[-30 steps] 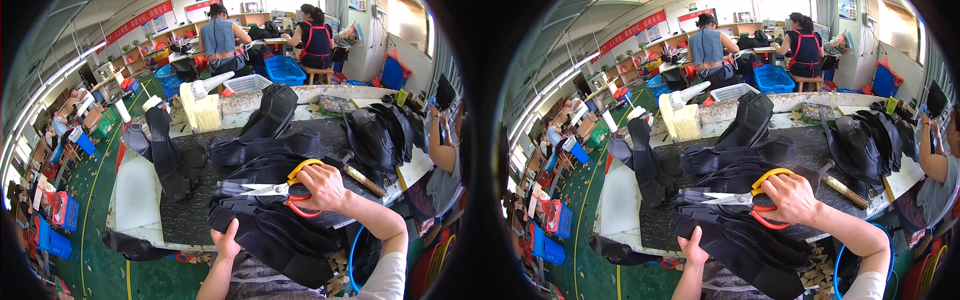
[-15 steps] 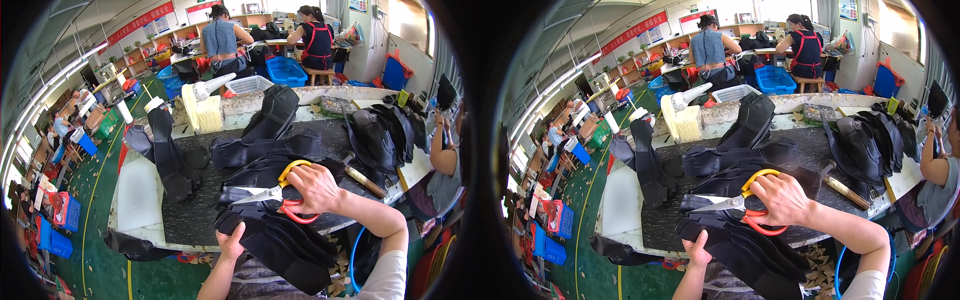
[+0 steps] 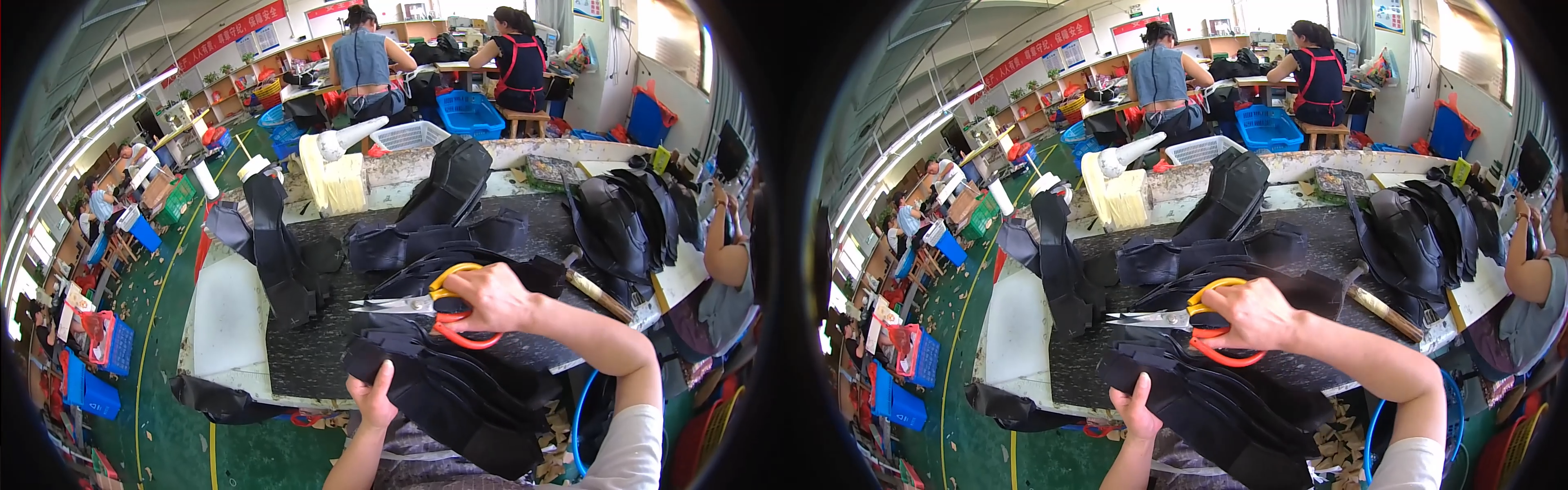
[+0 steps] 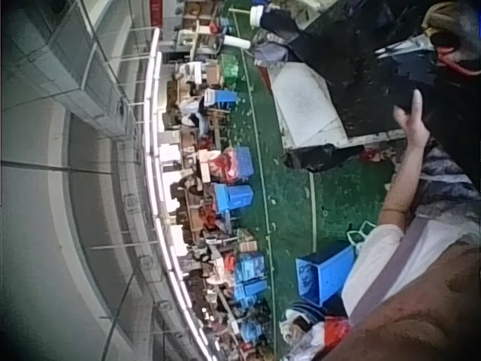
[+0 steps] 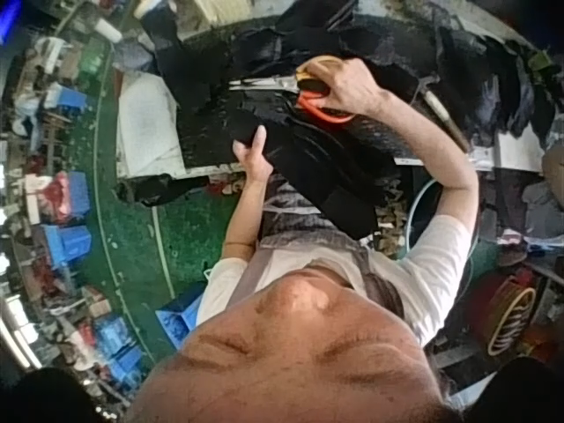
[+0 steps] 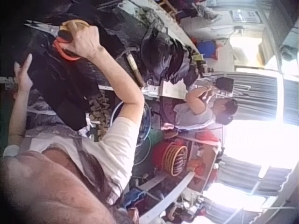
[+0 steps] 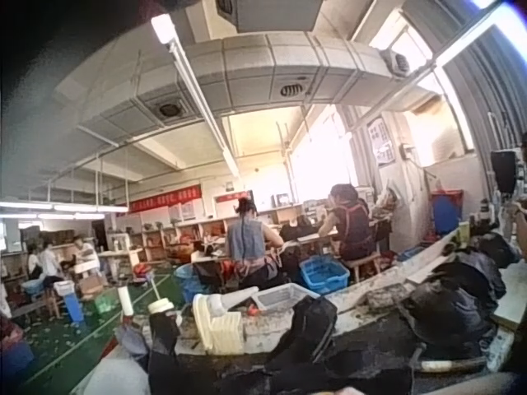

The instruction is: The person is using scissors to trim and cut black shoe component materials on a workbench.

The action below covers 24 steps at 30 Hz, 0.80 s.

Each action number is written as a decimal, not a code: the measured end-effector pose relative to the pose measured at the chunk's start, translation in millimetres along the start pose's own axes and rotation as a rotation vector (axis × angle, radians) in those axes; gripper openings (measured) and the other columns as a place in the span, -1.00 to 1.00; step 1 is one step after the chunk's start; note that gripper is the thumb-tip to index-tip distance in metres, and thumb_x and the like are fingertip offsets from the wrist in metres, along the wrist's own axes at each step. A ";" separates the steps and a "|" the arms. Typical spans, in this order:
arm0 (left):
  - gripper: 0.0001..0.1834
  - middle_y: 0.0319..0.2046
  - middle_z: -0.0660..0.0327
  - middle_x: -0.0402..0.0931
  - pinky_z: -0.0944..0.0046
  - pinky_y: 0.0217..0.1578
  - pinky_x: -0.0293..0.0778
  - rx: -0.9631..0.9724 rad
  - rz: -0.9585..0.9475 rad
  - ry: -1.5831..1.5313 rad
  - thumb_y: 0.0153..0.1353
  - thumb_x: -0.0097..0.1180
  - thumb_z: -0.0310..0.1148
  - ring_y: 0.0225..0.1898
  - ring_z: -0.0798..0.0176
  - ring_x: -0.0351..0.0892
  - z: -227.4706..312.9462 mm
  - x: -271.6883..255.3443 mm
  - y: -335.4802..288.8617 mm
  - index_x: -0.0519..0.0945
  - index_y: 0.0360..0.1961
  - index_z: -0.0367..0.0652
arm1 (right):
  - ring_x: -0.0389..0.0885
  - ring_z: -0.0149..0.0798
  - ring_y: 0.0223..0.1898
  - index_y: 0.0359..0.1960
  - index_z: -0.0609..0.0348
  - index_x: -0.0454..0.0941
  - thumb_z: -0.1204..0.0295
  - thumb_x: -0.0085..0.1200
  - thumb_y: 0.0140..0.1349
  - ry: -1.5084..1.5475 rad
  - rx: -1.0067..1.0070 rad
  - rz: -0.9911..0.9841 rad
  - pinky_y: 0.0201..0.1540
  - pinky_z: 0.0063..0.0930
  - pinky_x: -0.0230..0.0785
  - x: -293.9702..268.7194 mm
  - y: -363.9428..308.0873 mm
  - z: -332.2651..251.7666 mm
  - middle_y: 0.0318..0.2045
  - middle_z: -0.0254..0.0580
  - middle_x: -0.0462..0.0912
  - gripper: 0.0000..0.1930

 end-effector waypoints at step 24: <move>-0.70 -0.29 0.23 0.57 0.39 -0.19 0.38 0.175 -0.076 0.272 0.08 0.20 -0.60 -0.27 0.38 0.49 18.2 -2.6 -7.1 0.58 -0.10 -0.33 | 0.51 -0.01 -0.59 -0.37 0.18 0.40 0.09 0.40 -0.08 0.237 0.356 0.167 -0.49 -0.27 0.37 9.7 18.0 7.8 -0.62 -0.10 0.47 -0.50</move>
Point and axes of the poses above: each hand's wrist, its own y-axis towards the middle knuckle, its own x-axis out of the palm, z = x × y, the point moved 4 cm from there along y, towards the middle knuckle
